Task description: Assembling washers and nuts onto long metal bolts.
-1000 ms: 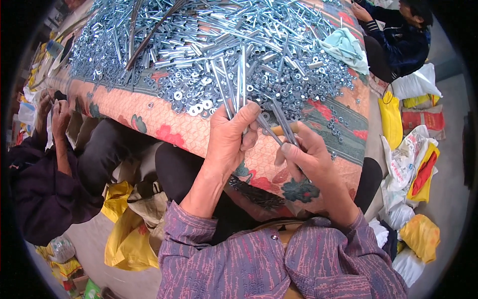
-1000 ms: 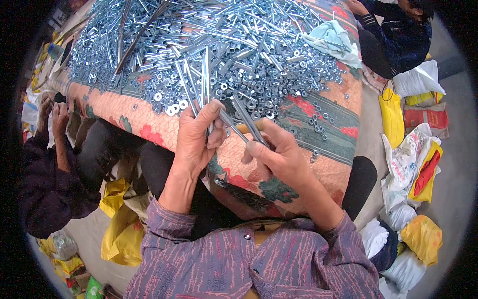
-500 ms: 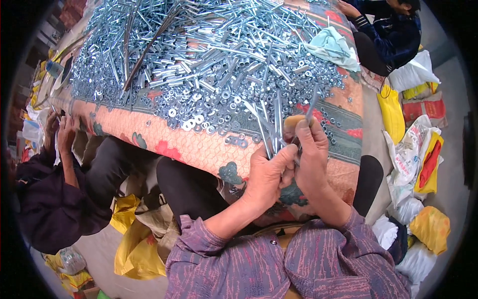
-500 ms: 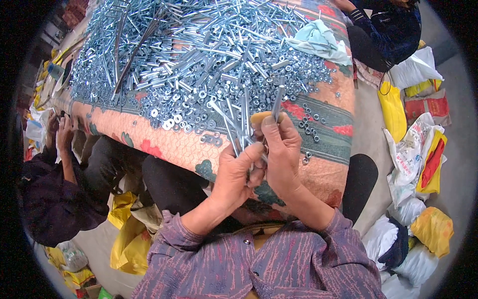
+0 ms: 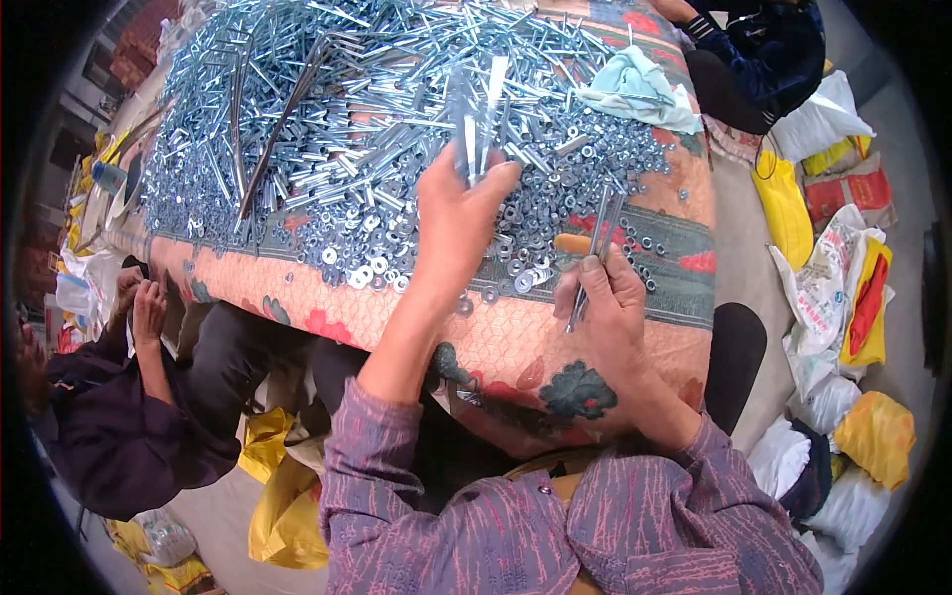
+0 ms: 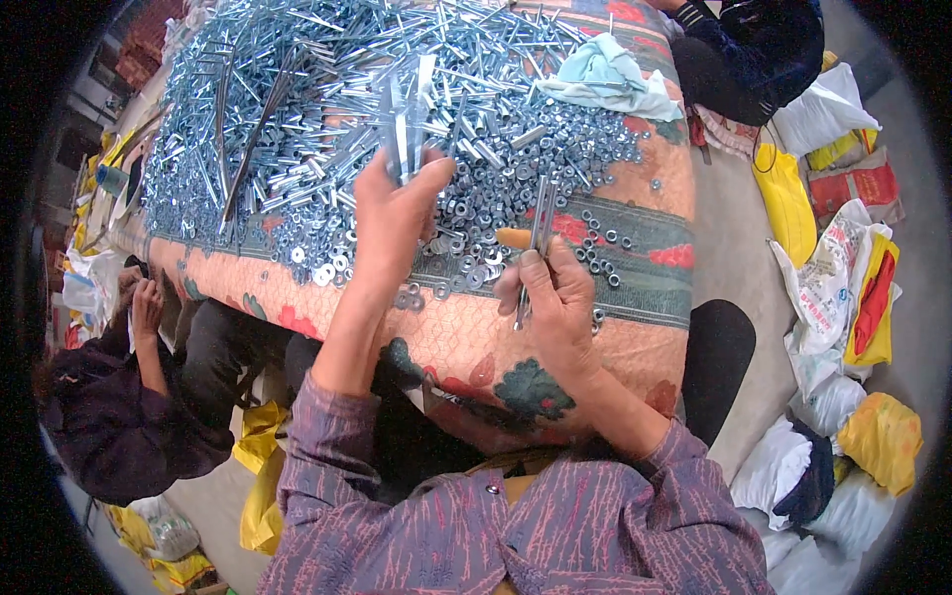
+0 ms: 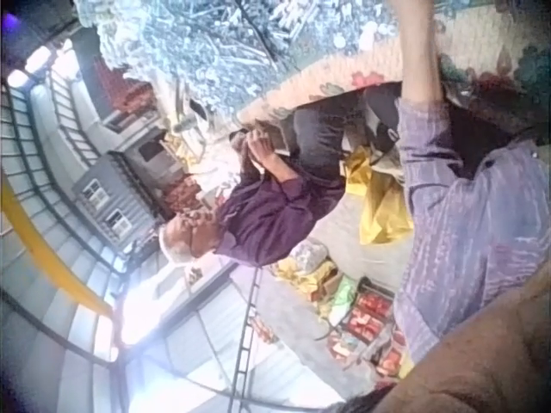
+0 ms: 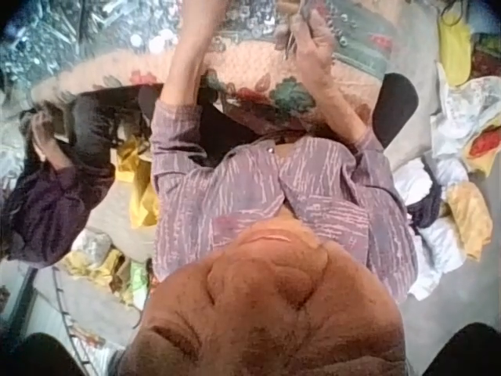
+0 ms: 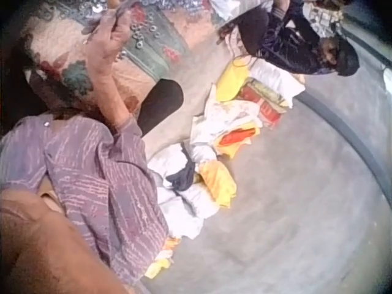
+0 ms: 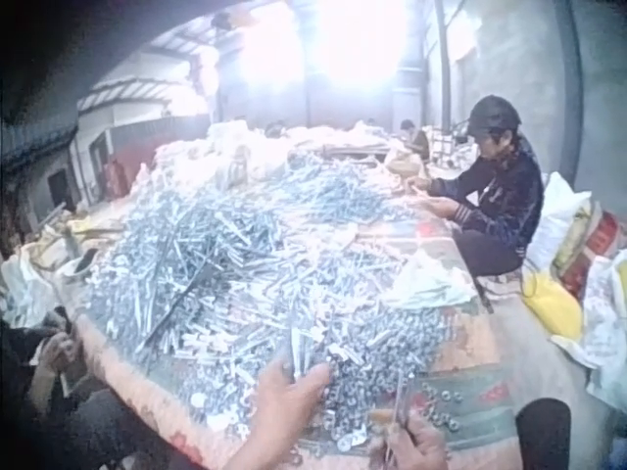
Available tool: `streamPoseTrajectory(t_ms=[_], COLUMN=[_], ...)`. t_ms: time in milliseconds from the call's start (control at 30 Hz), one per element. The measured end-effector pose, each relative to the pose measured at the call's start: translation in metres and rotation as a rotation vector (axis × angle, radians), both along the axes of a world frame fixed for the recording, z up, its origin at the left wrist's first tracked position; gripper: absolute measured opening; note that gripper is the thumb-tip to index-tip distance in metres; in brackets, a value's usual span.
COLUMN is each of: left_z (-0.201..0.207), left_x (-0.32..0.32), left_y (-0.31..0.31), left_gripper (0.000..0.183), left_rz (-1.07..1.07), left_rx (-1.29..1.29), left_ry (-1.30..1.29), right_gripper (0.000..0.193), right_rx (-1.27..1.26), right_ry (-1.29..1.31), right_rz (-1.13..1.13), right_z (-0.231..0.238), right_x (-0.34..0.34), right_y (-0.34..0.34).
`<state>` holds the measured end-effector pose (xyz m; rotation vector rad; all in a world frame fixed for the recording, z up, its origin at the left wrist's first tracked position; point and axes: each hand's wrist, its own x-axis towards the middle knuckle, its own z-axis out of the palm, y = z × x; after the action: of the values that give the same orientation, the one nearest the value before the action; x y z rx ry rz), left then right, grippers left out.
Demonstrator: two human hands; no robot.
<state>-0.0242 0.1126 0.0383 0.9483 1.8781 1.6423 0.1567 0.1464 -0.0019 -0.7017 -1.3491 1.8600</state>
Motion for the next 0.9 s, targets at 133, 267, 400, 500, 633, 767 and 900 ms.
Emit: streamPoseTrajectory(t_ms=[133,267,400,500,633,767,900], left_z=[-0.019,-0.023,-0.022,-0.024,-0.024,-0.023,-0.005], left_x=[-0.013,-0.011,-0.014,-0.014,-0.015,-0.021,-0.021], left_y=[0.036,0.046,0.044,0.052,0.056,0.041,0.016], left_gripper=[0.014,0.008,0.009,0.009,0.009,0.015,0.012], left_rz=[0.054,-0.040,-0.057,-0.155,-0.127,0.109,0.061], left_rx=[-0.171,-0.359,-0.298,-0.282,-0.269,-0.064,0.029], left_ry=[0.967,1.128,1.165,1.241,1.215,0.901,-0.022], right_gripper=[0.024,0.024,0.025,0.025,0.026,0.031,0.036], right_rx=[-0.030,-0.044,-0.081,-0.072,-0.070,-0.040,-0.052], right_ry=[0.006,0.008,0.013,-0.050,-0.061,-0.111,-0.115], right_rz=[0.070,0.074,0.085,0.087,0.113,0.146,0.194], right_z=[0.002,-0.004,0.006,0.006,0.005,0.019,0.017], right_x=[0.005,0.011,0.014,0.014,0.014,0.016,0.020], right_y=[0.000,0.004,0.005,0.004,0.004,0.006,0.008])
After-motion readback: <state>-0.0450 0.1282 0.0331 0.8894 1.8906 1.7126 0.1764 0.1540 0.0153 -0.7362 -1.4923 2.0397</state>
